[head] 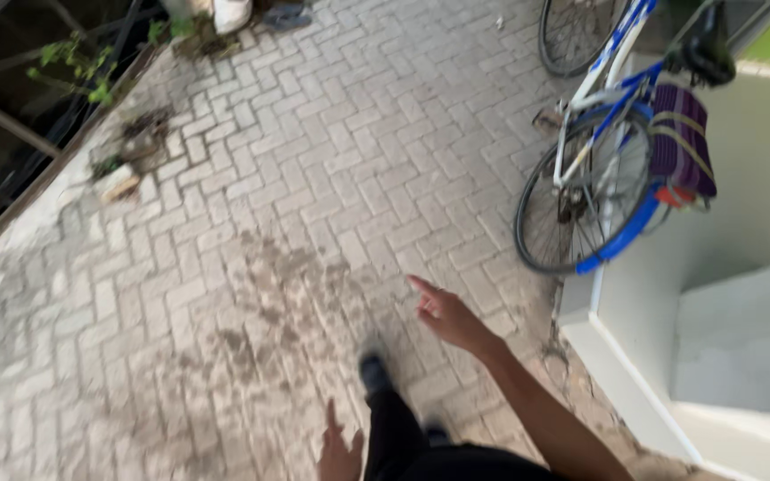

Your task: The person picks several small red peppers from a surface, collects them in their hand, and then tends to various potted plants by hand, including moving small containers, clearing dried leaves, and checking foliage.

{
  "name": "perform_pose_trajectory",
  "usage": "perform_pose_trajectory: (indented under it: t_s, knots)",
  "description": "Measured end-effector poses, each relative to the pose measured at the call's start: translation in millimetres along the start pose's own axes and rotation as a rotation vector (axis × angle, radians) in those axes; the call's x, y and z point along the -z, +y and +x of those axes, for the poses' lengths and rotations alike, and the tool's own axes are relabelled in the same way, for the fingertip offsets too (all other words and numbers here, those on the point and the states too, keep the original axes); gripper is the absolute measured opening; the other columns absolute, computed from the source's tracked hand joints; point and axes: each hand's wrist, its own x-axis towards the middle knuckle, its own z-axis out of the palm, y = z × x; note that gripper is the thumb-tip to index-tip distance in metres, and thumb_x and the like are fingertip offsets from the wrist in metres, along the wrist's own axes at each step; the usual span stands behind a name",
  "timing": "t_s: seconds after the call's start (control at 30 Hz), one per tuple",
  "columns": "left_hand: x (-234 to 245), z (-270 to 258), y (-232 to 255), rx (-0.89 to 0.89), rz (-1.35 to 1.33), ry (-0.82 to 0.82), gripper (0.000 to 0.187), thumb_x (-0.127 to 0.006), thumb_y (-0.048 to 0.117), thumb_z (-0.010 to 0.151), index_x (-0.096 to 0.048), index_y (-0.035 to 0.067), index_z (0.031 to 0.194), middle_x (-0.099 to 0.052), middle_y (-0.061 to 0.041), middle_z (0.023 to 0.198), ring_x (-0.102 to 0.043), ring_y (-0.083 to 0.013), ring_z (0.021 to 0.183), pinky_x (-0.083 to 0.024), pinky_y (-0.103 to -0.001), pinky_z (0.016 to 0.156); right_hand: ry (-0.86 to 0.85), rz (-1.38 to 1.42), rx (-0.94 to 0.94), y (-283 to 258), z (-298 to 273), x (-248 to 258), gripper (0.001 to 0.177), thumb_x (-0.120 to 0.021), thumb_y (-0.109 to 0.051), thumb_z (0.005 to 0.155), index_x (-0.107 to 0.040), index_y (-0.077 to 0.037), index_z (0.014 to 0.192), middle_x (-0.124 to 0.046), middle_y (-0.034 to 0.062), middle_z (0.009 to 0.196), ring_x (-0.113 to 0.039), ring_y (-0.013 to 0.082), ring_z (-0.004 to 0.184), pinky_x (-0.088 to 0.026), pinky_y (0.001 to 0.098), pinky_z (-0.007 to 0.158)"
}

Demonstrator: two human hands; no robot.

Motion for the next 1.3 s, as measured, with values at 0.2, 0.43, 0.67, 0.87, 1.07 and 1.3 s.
perform_pose_trajectory:
  t_s: [0.2,0.43,0.67,0.87,1.07,1.3]
  knots:
    - [62.1,210.8,53.4,-0.041,-0.009,-0.076,0.103,-0.067,0.032,0.088,0.004,0.03,0.163,-0.045,-0.025,0.149,-0.052,-0.0427,0.133,-0.048,-0.051,0.106,-0.024,-0.25,-0.257,62.7,145.4,45.0,0.071,-0.059,-0.017,0.096,-0.031,-0.02,0.162,-0.066,0.024,0.119,-0.068,0.0344,0.103,-0.054,0.0416,0.093]
    - [144.8,443.7,218.2,-0.333,0.218,-0.171,0.106,-0.064,0.04,0.09,0.014,0.018,0.16,-0.033,-0.031,0.155,-0.041,-0.0509,0.137,-0.041,-0.055,0.107,-0.035,-0.209,-1.027,157.7,190.9,116.3,0.073,-0.053,-0.024,0.099,-0.024,-0.025,0.166,-0.081,0.0141,0.104,-0.072,0.0399,0.091,-0.061,0.0396,0.087]
    - [164.9,616.7,473.2,-0.322,0.231,-0.35,0.094,-0.061,0.041,0.093,0.003,0.029,0.162,-0.046,-0.026,0.148,-0.055,-0.043,0.132,-0.049,-0.054,0.101,0.362,-0.102,-1.295,237.0,254.5,167.9,0.086,-0.07,-0.033,0.088,-0.029,-0.034,0.163,-0.079,0.0155,0.103,-0.076,0.0307,0.099,-0.059,0.0422,0.089]
    - [100.0,764.7,597.7,-0.384,0.24,-0.278,0.096,-0.062,0.039,0.091,0.003,0.027,0.161,-0.048,-0.026,0.147,-0.059,-0.0461,0.121,-0.052,-0.053,0.098,0.325,-0.046,-1.142,351.5,447.5,267.9,0.082,-0.069,-0.03,0.087,-0.031,-0.026,0.16,-0.077,0.0187,0.099,-0.076,0.0307,0.096,-0.059,0.0433,0.086]
    - [76.0,893.8,667.8,-0.153,0.236,-0.321,0.1,-0.063,0.037,0.094,0.008,0.026,0.163,-0.044,-0.031,0.148,-0.053,-0.0453,0.132,-0.046,-0.052,0.107,0.272,-0.319,-0.554,386.6,751.1,408.4,0.073,-0.061,-0.014,0.091,-0.033,-0.015,0.158,-0.065,0.0172,0.075,-0.064,0.0311,0.074,-0.053,0.041,0.072]
    - [53.7,1089.8,756.0,-0.241,0.093,-0.254,0.106,-0.067,0.036,0.09,0.009,0.02,0.162,-0.042,-0.037,0.144,-0.048,-0.0468,0.135,-0.043,-0.051,0.111,0.362,-0.199,-0.291,374.5,1030.6,498.5,0.055,-0.063,-0.013,0.095,-0.049,-0.013,0.148,-0.069,0.0118,0.085,-0.069,0.0247,0.077,-0.055,0.0368,0.075]
